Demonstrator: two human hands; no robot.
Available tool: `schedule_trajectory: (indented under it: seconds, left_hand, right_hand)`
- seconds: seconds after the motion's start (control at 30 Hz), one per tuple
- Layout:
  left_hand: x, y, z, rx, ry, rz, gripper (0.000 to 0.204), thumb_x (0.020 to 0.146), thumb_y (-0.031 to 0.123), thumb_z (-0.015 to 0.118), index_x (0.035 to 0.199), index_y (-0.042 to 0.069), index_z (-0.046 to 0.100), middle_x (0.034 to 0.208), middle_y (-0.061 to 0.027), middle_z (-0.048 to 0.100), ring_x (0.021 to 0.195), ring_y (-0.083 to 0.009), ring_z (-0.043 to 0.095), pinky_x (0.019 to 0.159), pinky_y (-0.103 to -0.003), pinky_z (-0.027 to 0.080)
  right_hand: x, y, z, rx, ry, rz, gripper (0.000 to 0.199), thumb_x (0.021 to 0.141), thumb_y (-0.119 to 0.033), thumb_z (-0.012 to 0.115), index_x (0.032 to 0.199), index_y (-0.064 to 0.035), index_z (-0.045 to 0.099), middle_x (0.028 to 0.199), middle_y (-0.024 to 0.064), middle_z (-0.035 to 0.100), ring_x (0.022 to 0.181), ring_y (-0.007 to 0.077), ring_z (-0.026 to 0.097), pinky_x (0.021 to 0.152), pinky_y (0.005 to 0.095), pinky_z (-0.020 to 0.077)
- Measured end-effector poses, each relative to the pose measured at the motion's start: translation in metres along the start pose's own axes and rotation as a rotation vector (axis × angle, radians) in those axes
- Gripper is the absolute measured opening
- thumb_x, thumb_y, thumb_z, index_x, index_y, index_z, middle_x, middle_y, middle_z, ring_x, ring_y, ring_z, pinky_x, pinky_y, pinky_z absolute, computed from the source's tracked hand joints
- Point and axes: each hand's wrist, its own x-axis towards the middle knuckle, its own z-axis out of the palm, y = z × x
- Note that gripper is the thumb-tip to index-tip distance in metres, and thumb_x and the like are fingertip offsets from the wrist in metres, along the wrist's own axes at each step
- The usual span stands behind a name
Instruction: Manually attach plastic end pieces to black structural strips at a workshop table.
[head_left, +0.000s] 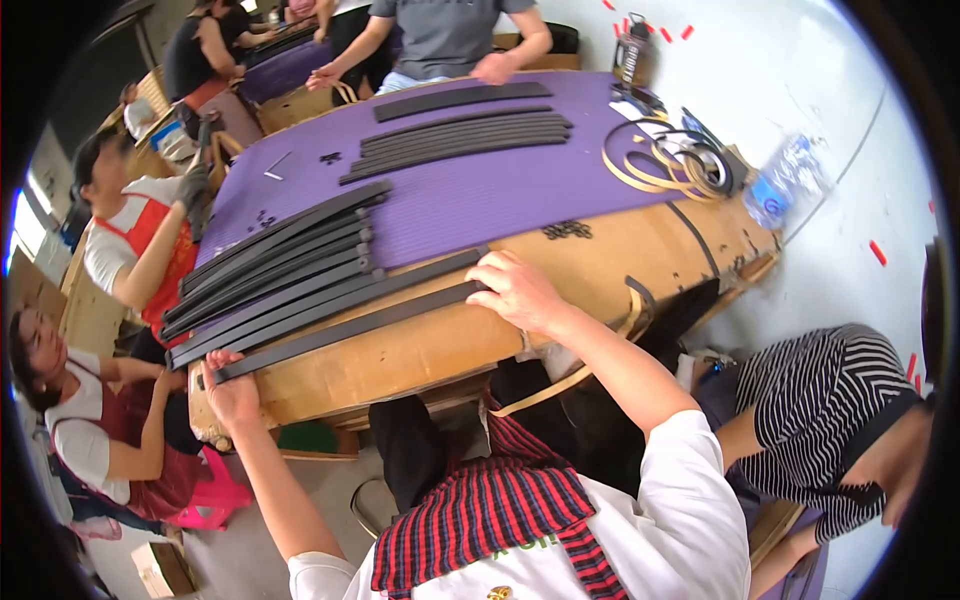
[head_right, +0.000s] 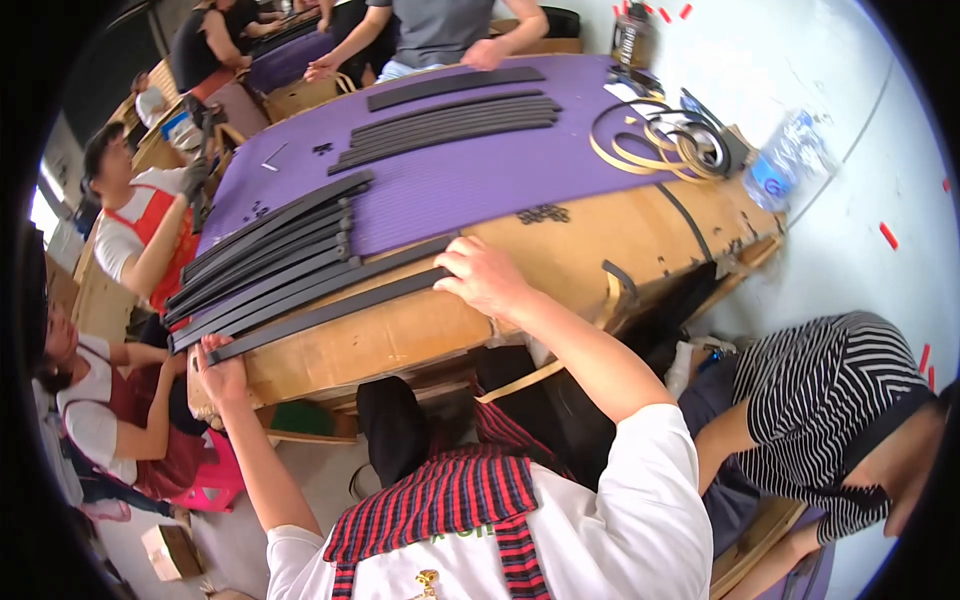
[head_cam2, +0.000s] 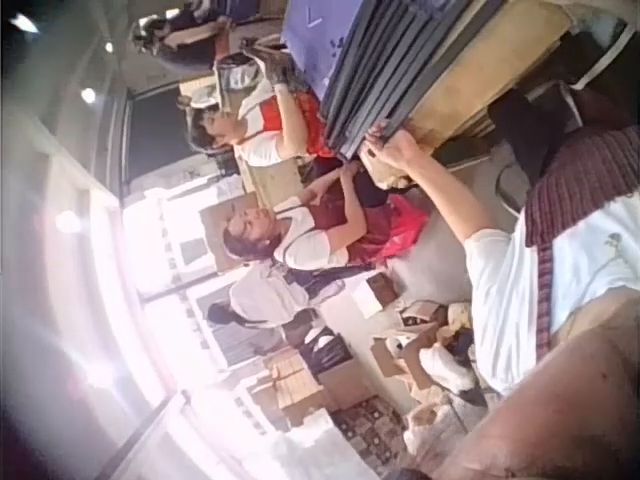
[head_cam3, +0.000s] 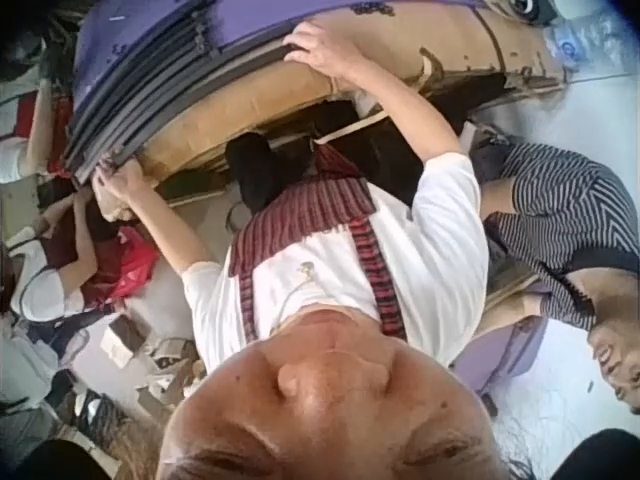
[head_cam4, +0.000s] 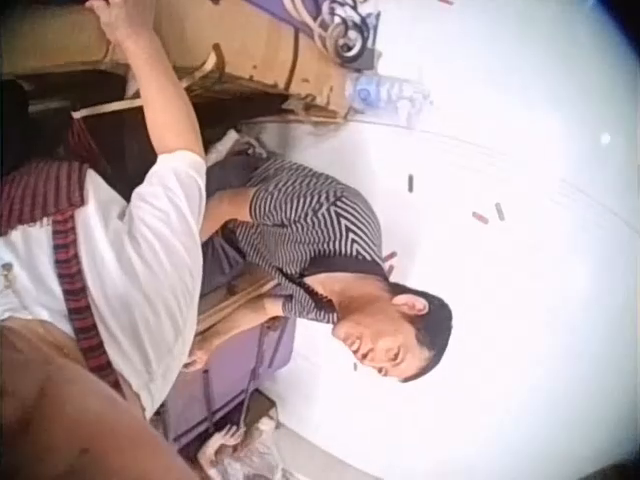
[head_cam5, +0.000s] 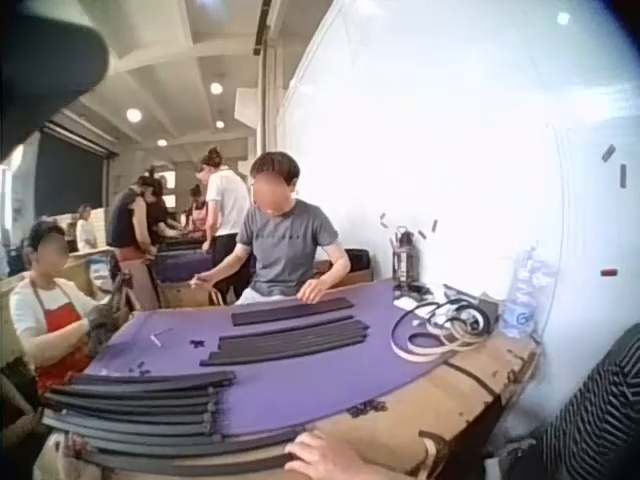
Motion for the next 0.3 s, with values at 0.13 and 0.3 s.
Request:
schedule_trajectory:
  seconds: [0.13, 0.3]
  left_hand:
    - [-0.005, -0.008, 0.013, 0.039, 0.149, 0.047, 0.015, 0.092, 0.015, 0.046, 0.095, 0.001, 0.052, 0.087, -0.0067, 0.054, 0.083, -0.0193, 0.051, 0.077, -0.033, 0.044]
    - [-0.009, 0.017, -0.013, 0.048, -0.087, 0.051, 0.014, 0.091, 0.013, 0.048, 0.097, 0.001, 0.053, 0.091, -0.007, 0.056, 0.084, -0.0198, 0.052, 0.08, -0.034, 0.044]
  right_hand:
    - [-0.002, 0.002, -0.001, -0.005, -0.018, 0.019, 0.026, 0.075, -0.021, 0.066, 0.095, -0.0059, 0.059, 0.093, 0.0068, 0.056, 0.092, 0.0259, 0.053, 0.077, 0.0364, 0.0443]
    - [0.004, 0.005, 0.011, -0.031, 0.078, -0.089, 0.025, 0.075, -0.02, 0.066, 0.094, -0.0052, 0.059, 0.093, 0.0082, 0.056, 0.09, 0.0267, 0.053, 0.078, 0.037, 0.0449]
